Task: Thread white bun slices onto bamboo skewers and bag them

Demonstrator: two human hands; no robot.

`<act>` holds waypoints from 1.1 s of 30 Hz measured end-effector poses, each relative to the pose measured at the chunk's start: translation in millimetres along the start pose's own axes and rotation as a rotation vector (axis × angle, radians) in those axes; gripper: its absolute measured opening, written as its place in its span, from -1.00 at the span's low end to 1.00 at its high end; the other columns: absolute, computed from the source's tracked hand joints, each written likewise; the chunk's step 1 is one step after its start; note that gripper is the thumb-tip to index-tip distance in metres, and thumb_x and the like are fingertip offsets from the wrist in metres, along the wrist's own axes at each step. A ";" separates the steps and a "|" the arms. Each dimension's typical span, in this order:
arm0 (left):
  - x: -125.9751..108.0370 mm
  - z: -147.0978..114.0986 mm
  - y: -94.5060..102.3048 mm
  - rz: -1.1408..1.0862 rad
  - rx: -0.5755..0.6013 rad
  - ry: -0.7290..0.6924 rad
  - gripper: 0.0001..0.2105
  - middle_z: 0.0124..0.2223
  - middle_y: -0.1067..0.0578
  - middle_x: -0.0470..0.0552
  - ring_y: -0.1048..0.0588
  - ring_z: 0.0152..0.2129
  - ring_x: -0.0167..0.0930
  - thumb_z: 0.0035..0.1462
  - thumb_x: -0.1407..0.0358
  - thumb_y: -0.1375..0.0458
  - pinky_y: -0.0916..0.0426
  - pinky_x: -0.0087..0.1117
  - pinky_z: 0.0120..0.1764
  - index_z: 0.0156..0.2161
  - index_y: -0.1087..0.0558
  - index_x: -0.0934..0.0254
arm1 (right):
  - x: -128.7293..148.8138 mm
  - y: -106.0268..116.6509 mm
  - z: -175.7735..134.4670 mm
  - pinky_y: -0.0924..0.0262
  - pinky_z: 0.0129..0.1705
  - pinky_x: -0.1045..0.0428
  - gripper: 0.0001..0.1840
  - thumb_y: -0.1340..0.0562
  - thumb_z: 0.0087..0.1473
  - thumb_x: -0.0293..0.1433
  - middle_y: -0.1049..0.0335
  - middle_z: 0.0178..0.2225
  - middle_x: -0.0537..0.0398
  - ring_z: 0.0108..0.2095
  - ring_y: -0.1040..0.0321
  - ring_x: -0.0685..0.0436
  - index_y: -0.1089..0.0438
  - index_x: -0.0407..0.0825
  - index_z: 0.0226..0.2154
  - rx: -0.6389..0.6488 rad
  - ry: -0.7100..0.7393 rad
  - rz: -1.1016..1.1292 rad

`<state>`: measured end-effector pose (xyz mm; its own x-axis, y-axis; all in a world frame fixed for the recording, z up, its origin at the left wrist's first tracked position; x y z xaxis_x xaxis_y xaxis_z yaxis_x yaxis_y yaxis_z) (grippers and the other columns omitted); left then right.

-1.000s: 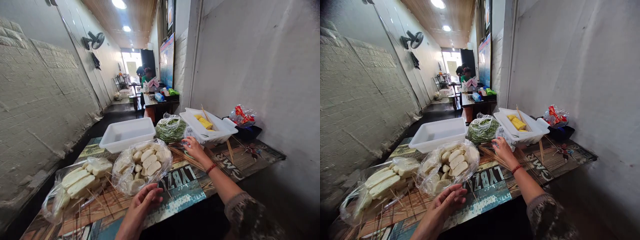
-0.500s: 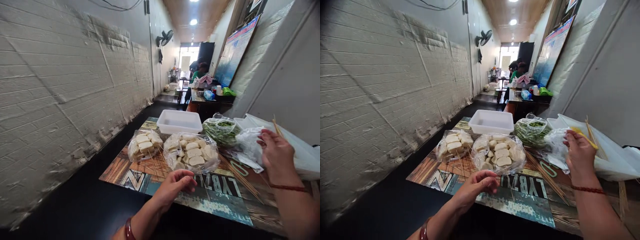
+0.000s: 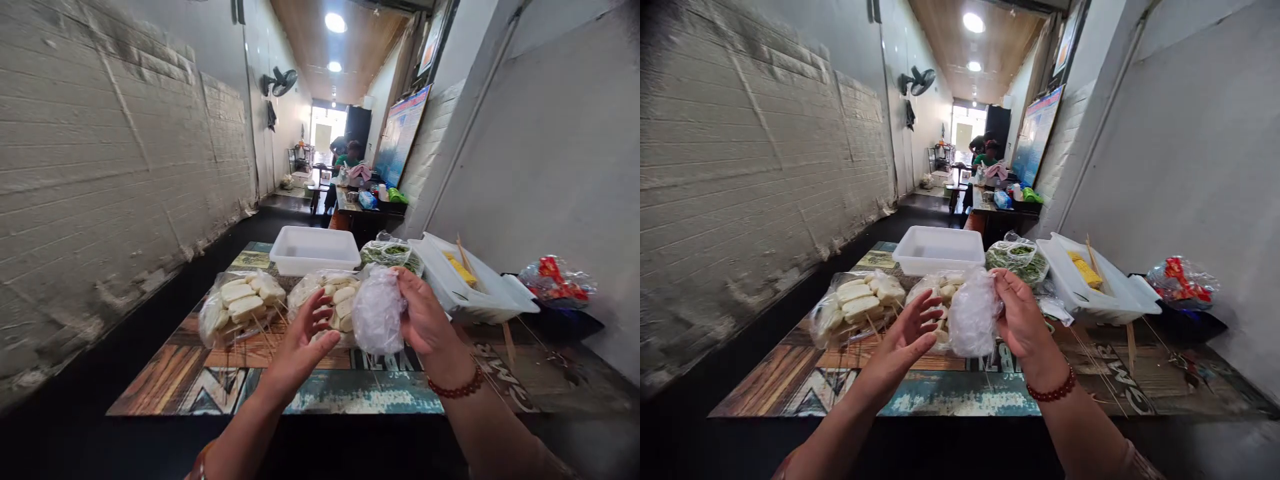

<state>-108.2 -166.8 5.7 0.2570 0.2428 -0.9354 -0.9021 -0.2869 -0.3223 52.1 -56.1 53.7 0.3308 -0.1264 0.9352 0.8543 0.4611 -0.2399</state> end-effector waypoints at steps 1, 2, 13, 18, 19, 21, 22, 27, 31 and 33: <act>-0.9 0.3 -0.3 -0.013 0.020 -0.018 -0.28 0.20 -0.37 0.19 -0.36 0.08 -0.16 -0.13 0.24 -0.42 -0.25 -0.22 0.07 0.19 -0.34 0.17 | -6.1 -14.5 -4.2 -0.27 -0.46 0.10 -0.70 -0.29 0.03 -0.08 -0.41 -0.46 0.19 -0.48 -0.35 -0.04 -0.36 0.04 -0.35 0.060 -0.058 0.029; -0.8 0.2 -0.5 -0.025 0.045 -0.027 -0.25 0.20 -0.37 0.18 -0.35 0.08 -0.15 -0.18 0.26 -0.44 -0.24 -0.22 0.07 0.18 -0.35 0.17 | -12.4 -27.9 -8.0 -0.27 -0.47 0.09 -0.67 -0.30 0.01 -0.06 -0.42 -0.46 0.18 -0.48 -0.36 -0.05 -0.36 0.03 -0.35 0.115 -0.106 0.050; -0.7 -19.3 69.6 0.083 -0.056 0.159 -0.72 -0.57 -0.37 -0.14 -0.23 -0.65 -0.57 -0.14 0.16 -0.40 -0.09 -0.57 -0.57 -0.47 -0.48 0.34 | -31.4 -12.0 14.1 -0.06 -0.56 0.10 -0.63 -0.31 0.01 -0.07 -0.37 -0.56 0.19 -0.59 -0.19 0.00 -0.45 -0.06 -0.37 0.004 0.013 -0.233; -25.3 -21.9 100.2 0.122 -0.250 0.029 -0.75 -0.56 -0.40 -0.13 -0.29 -0.63 -0.56 -0.15 0.21 -0.41 -0.15 -0.58 -0.57 -0.46 -0.50 0.34 | -13.8 -0.9 8.6 -0.12 -0.44 0.04 -0.78 -0.35 0.01 -0.26 -0.41 -0.50 0.15 -0.50 -0.24 -0.06 -0.56 -0.01 -0.27 0.166 0.248 -0.743; -28.4 -22.2 102.4 0.057 -0.263 0.007 -0.75 -0.54 -0.43 -0.12 -0.34 -0.61 -0.54 -0.15 0.22 -0.41 -0.20 -0.57 -0.53 -0.44 -0.50 0.34 | -12.5 -3.6 5.5 -0.15 -0.41 0.02 -0.82 -0.33 0.06 -0.29 -0.41 -0.49 0.14 -0.48 -0.26 -0.08 -0.56 0.01 -0.27 0.269 0.318 -0.874; -32.9 -23.0 102.1 -0.098 -0.231 -0.006 -0.75 -0.48 -0.49 -0.08 -0.42 -0.55 -0.50 -0.14 0.23 -0.41 -0.32 -0.53 -0.45 -0.41 -0.49 0.33 | -13.0 -7.3 1.2 -0.22 -0.31 -0.02 -0.85 -0.25 0.15 -0.32 -0.45 -0.40 0.07 -0.38 -0.34 -0.14 -0.55 0.02 -0.32 0.408 0.445 -1.029; -35.0 -23.7 100.1 -0.171 -0.200 0.003 -0.76 -0.48 -0.50 -0.07 -0.44 -0.56 -0.49 -0.12 0.23 -0.41 -0.35 -0.51 -0.43 -0.42 -0.48 0.33 | -14.4 -7.6 1.2 -0.24 -0.24 -0.06 -0.82 -0.21 0.18 -0.33 -0.47 -0.32 0.01 -0.29 -0.36 -0.18 -0.53 0.02 -0.36 0.416 0.497 -1.076; -46.0 -34.1 89.4 -0.426 -0.218 0.070 -0.80 -0.68 -0.34 -0.20 -0.26 -0.79 -0.60 -0.07 0.32 -0.37 -0.23 -0.59 -0.67 -0.48 -0.43 0.34 | -32.4 -6.2 13.0 -0.21 -0.03 -0.18 -0.75 -0.11 0.24 -0.33 -0.50 -0.17 -0.07 -0.13 -0.39 -0.27 -0.46 0.00 -0.37 0.314 0.490 -1.203; -40.4 -48.9 76.0 -0.555 -0.267 0.148 -0.87 -0.67 -0.38 -0.18 -0.27 -0.81 -0.61 0.00 0.35 -0.33 -0.17 -0.64 -0.74 -0.38 -0.47 0.36 | -34.4 -17.2 2.1 -0.29 -0.07 -0.13 -0.72 -0.05 0.28 -0.32 -0.52 -0.18 -0.07 -0.15 -0.43 -0.24 -0.45 -0.03 -0.23 0.336 0.425 -1.133; -29.0 -54.6 62.7 -0.575 -0.204 0.228 -0.84 -0.55 -0.51 -0.06 -0.37 -0.76 -0.55 0.10 0.31 -0.27 -0.24 -0.60 -0.71 -0.23 -0.50 0.37 | -29.0 -25.8 -16.6 -0.29 -0.01 -0.11 -0.69 -0.10 0.24 -0.29 -0.43 0.03 -0.07 -0.01 -0.37 -0.24 -0.37 0.01 0.00 0.309 0.386 -0.992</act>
<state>-153.3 -242.4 4.7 0.7664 0.2133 -0.6059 -0.5207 -0.3461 -0.7804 27.2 -79.0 28.5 -0.2962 -0.8015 0.5195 0.6907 0.1960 0.6961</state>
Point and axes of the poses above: each hand's wrist, its own z-axis towards the middle knuckle, its own y-axis out of the back of the hand, x = y × z, the point moved 3 cm from there along z, towards the middle knuckle
